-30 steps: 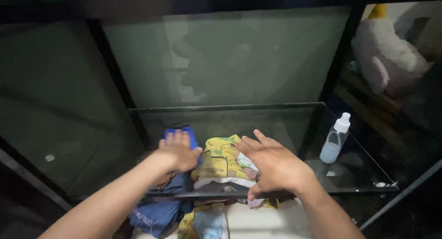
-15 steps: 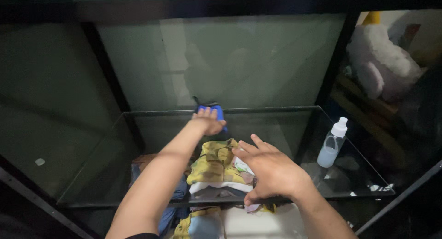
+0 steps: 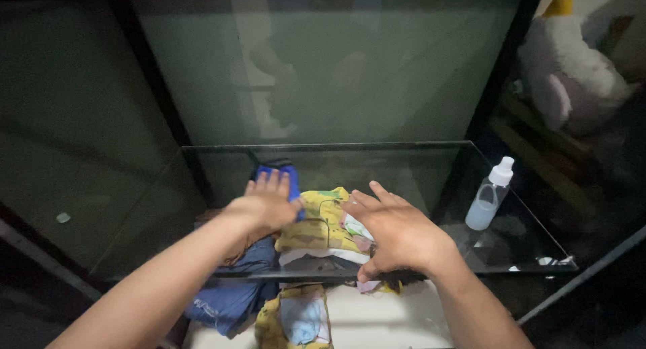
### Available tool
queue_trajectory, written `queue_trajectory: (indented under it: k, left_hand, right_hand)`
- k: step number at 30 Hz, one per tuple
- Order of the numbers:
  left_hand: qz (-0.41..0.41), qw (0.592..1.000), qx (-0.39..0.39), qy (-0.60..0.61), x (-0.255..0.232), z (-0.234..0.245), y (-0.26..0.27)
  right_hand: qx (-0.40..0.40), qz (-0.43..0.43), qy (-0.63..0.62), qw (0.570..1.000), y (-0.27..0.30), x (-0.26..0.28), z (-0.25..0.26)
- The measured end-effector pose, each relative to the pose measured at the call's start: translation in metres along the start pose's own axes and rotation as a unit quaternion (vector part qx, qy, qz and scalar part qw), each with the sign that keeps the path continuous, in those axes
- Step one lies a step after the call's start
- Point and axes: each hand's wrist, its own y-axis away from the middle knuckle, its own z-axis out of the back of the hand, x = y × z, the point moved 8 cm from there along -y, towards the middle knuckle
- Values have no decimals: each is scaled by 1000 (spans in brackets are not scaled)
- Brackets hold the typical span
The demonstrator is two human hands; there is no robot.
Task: The person wipes the glass panels of a display cabinet using a blue cloth. They spray a cleaning solution from a small bottle onto the glass and continue wiping the surface in circular and linear motions.
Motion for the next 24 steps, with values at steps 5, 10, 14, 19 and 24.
queue_trajectory:
  k: [5, 10, 14, 19, 24]
  left_hand:
    - [-90, 996, 24, -10, -63, -7, 13]
    - [-112, 994, 5, 13, -93, -2, -57]
    - [-53, 998, -10, 22, -79, 9, -118]
    - [3, 999, -25, 31, -32, 10, -130]
    - [-18, 1000, -17, 11, -21, 0, -76]
  right_hand:
    - [24, -17, 9, 1000, -2, 1, -2]
    - [30, -35, 25, 999, -6, -4, -6]
    - [32, -40, 22, 998, -7, -10, -8]
    - [30, -15, 20, 999, -12, -12, -10]
    - [14, -10, 8, 1000, -9, -11, -9]
